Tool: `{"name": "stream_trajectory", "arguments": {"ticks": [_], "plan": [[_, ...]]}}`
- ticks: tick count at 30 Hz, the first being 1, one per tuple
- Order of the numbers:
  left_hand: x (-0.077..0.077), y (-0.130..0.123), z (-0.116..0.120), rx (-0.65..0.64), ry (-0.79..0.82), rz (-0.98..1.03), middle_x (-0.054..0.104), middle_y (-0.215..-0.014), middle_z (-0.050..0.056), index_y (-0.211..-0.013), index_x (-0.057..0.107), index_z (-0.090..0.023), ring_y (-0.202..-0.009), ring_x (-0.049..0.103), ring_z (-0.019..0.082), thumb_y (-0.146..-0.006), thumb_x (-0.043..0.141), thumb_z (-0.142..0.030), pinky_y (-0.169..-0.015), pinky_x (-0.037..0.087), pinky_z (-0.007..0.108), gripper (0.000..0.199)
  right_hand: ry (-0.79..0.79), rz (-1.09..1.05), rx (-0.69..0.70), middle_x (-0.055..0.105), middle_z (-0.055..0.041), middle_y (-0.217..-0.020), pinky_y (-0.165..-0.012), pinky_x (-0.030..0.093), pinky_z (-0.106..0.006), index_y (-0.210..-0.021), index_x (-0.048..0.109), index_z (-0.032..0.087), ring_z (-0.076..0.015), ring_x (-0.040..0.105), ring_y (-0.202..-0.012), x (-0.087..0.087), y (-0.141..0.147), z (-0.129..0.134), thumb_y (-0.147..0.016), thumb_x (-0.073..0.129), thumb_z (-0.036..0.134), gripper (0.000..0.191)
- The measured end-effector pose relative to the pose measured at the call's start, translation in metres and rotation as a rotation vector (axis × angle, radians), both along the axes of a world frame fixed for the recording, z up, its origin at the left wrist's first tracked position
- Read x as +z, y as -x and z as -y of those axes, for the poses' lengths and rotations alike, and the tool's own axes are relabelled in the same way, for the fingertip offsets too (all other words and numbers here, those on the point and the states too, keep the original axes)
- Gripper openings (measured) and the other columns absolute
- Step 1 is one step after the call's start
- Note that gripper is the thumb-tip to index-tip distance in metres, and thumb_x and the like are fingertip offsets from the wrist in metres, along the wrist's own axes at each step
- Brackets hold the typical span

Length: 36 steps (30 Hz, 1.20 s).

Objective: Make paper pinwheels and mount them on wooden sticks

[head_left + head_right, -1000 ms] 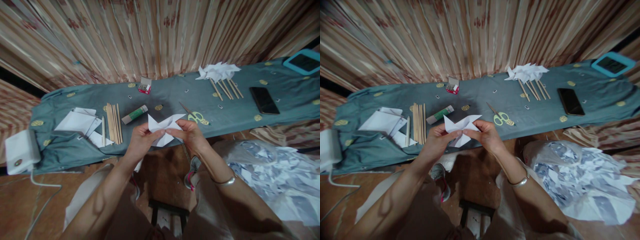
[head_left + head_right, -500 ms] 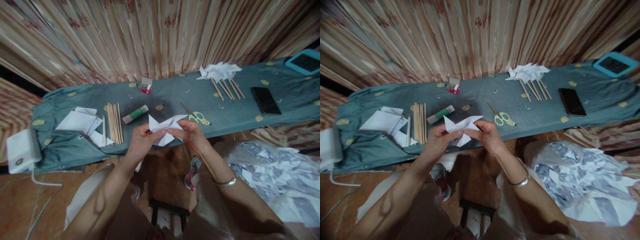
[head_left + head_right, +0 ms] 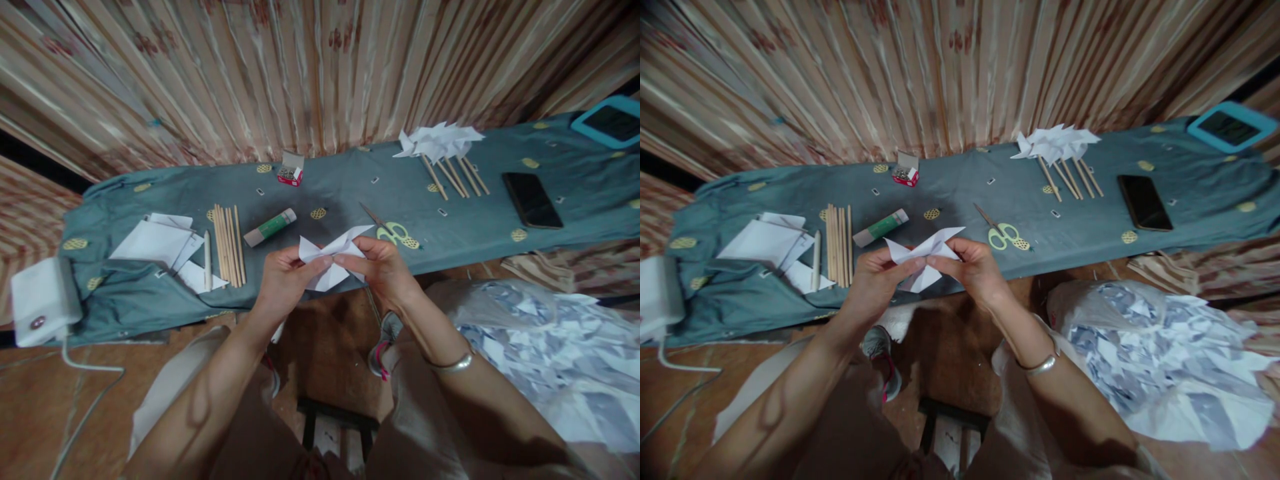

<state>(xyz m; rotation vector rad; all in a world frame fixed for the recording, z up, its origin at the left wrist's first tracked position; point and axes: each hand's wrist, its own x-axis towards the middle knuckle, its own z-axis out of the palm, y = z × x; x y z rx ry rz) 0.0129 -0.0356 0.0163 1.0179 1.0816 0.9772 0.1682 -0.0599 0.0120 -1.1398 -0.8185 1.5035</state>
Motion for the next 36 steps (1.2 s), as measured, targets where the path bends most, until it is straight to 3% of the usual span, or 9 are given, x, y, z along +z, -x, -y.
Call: {"name": "stream_trajectory", "arguments": {"ticks": [8, 24, 36], "plan": [[-0.0012, -0.0003, 0.0005, 0.011, -0.017, -0.017, 0.071, -0.064, 0.000, -0.069, 0.077, -0.015, -0.055, 0.057, 0.010, -0.055, 0.087, -0.033, -0.053, 0.045, 0.021, 0.024, -0.016, 0.028, -0.032, 0.059, 0.0053, -0.058, -0.063, 0.044, -0.030, -0.058, 0.063, 0.020, -0.0113, 0.052, -0.058, -0.0042, -0.0004, 0.0000, -0.056, 0.087, 0.036, 0.029], [-0.0022, -0.0064, -0.0006, -0.009, 0.078, 0.161, 0.073, -0.071, 0.000, -0.074, 0.074, -0.015, -0.058, 0.061, 0.011, -0.050, 0.090, -0.029, -0.061, 0.050, 0.024, 0.032, 0.040, -0.039, -0.033, 0.070, 0.0026, -0.065, -0.065, 0.046, -0.028, -0.070, 0.074, 0.019, -0.0129, 0.059, -0.061, -0.0020, 0.0008, 0.0001, -0.050, 0.089, 0.034, 0.029], [-0.0009, -0.0065, 0.0005, 0.010, 0.109, 0.173, 0.073, -0.070, 0.000, -0.076, 0.074, -0.015, -0.059, 0.062, 0.012, -0.048, 0.090, -0.027, -0.064, 0.051, 0.026, 0.034, 0.036, -0.011, -0.001, 0.070, 0.0019, -0.066, -0.066, 0.047, -0.028, -0.070, 0.071, 0.018, -0.0133, 0.060, -0.063, -0.0045, 0.0013, 0.0006, -0.056, 0.087, 0.037, 0.028]]}}
